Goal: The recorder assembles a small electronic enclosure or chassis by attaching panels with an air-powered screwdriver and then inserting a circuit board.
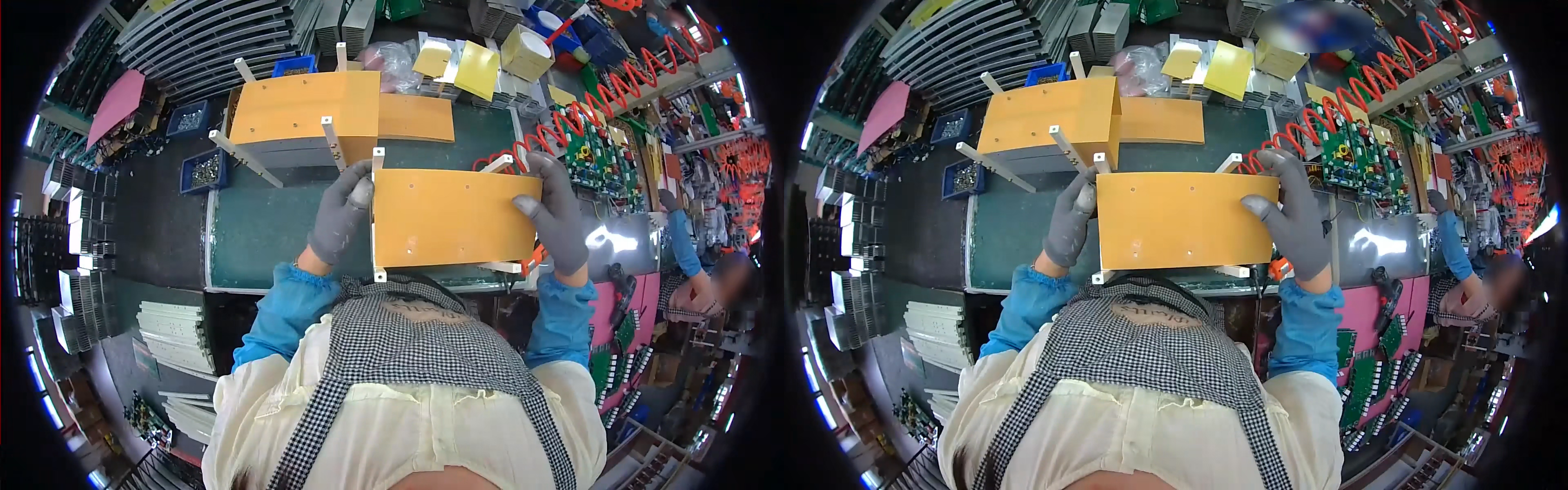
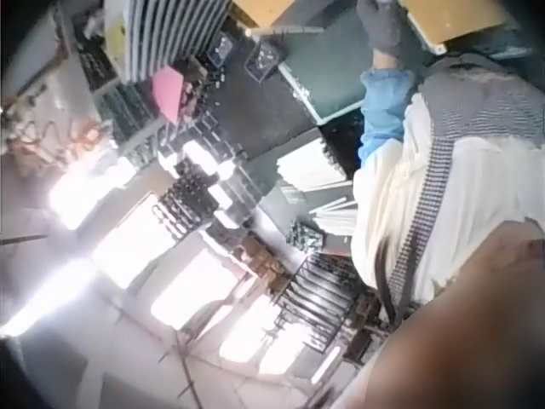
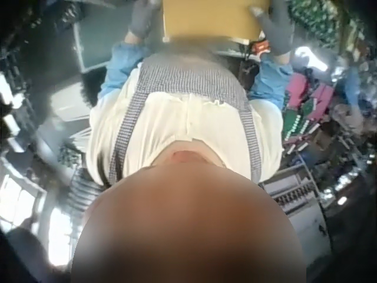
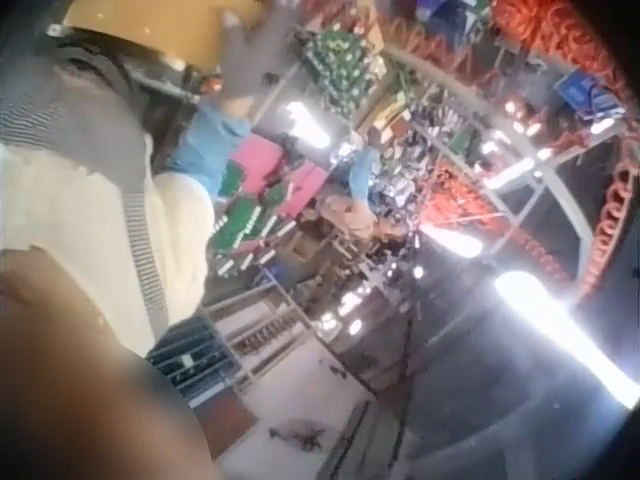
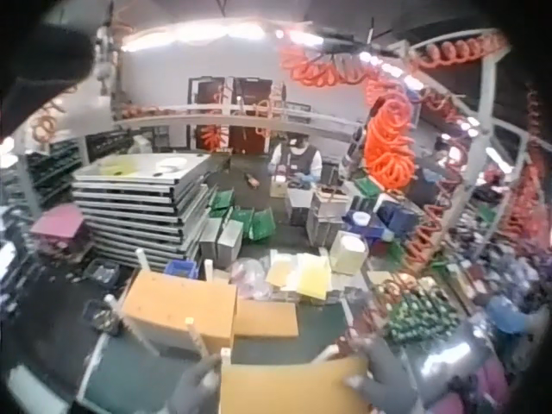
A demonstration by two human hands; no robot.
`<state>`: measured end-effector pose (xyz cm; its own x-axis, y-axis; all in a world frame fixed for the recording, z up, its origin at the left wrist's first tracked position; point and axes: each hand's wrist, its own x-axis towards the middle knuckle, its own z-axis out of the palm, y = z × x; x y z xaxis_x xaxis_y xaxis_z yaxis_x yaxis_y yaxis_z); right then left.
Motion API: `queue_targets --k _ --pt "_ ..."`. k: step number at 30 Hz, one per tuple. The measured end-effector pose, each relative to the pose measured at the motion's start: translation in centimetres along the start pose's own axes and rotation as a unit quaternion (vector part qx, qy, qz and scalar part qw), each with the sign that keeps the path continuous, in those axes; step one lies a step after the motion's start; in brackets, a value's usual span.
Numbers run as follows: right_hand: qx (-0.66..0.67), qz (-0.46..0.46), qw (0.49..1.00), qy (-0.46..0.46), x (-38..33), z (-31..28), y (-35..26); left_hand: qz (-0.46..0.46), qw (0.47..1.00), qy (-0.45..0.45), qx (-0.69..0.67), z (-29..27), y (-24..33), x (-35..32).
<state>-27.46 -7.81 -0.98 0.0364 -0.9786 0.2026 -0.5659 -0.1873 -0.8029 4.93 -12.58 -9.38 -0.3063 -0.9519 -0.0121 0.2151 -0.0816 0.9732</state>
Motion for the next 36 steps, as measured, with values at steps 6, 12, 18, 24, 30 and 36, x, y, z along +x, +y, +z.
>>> queue_targets --k 6,12,18,24,30,36 --pt "0.095 0.184 0.973 0.103 -1.8 1.1 0.8 -0.016 1.000 0.020 0.001 0.8 0.8 0.1" --pt "0.117 0.257 0.957 0.066 -2.8 2.0 1.8 -0.064 0.992 0.019 0.105 0.5 1.0 0.5" --pt "0.266 0.230 0.932 0.082 -3.3 3.1 1.2 -0.053 0.996 0.008 0.072 0.9 0.8 0.2" --pt "0.320 0.225 0.918 0.057 -2.7 2.7 1.3 -0.052 0.995 -0.027 0.078 0.8 1.0 0.3" --pt "0.306 0.195 0.931 0.051 -2.9 3.4 1.6 -0.041 0.994 -0.053 0.085 1.0 1.4 -0.2" --pt "0.358 0.227 0.904 0.060 -2.7 3.7 2.1 -0.087 0.994 -0.057 0.022 1.1 1.8 0.0"
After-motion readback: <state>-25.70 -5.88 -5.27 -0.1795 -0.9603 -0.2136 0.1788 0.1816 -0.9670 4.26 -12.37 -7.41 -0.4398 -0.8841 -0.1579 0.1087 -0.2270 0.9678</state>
